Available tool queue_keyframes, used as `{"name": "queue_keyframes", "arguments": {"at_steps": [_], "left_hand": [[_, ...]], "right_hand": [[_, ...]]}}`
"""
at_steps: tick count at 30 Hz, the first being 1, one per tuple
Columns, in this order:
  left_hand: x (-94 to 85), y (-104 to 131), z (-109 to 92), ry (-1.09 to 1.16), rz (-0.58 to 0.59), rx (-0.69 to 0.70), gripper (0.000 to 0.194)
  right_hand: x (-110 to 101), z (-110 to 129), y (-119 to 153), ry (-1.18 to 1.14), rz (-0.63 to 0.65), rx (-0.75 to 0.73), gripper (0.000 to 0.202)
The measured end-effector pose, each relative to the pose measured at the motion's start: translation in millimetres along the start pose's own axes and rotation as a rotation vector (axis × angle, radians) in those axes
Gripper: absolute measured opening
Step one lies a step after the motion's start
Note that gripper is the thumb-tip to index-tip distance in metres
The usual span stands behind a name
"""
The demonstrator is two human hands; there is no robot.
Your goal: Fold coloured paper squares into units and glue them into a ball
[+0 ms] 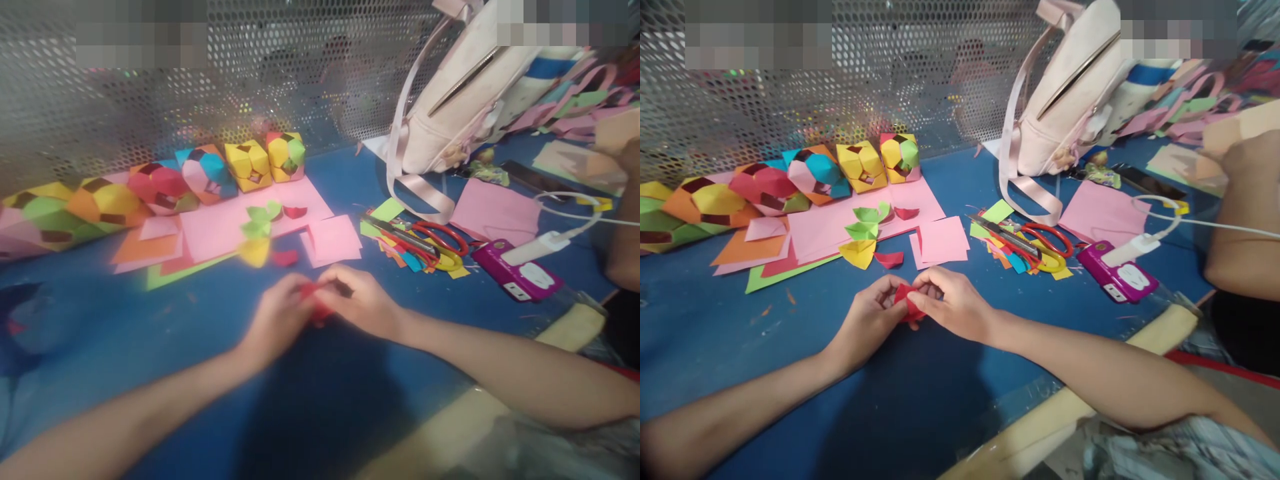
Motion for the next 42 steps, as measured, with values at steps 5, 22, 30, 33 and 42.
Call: {"name": "queue_keyframes", "arguments": {"at_steps": [5, 22, 30, 33, 42], "left_hand": [[0.1, 0, -1, -0.041, 0.007, -0.003, 0.012], [-1.2, 1, -3, -0.009, -0.026, 0.015, 0.013], [-0.9, 2, -6, -0.038, -0.025, 0.01, 0.016], [-2.4, 1, -6, -0.061, -0.046, -0.003, 0.017], [-3.1, 2, -6, -0.051, -0.053, 0.016, 0.017]], "right_hand": [[-2, 3, 1, 0.078, -0.03, -0.039, 0.01], [-9, 9, 2, 0.147, -0.121, -0.057, 0.016], [-5, 9, 0, 0.183, -0.089, -0.09, 0.011], [-6, 12, 0, 0.206, -0.079, -0.199, 0.012], [-7, 13, 3, 0.261, -0.133, -0.273, 0.006]]}}
Point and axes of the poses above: each hand's wrist, its own y-axis away from the middle knuckle, its own x-axis out of the palm, z = x × y, the point moved 5 cm from there along -y, towards the middle knuckle, and after that the axes turned 7 degrees about -y, right-handed, at the moved point
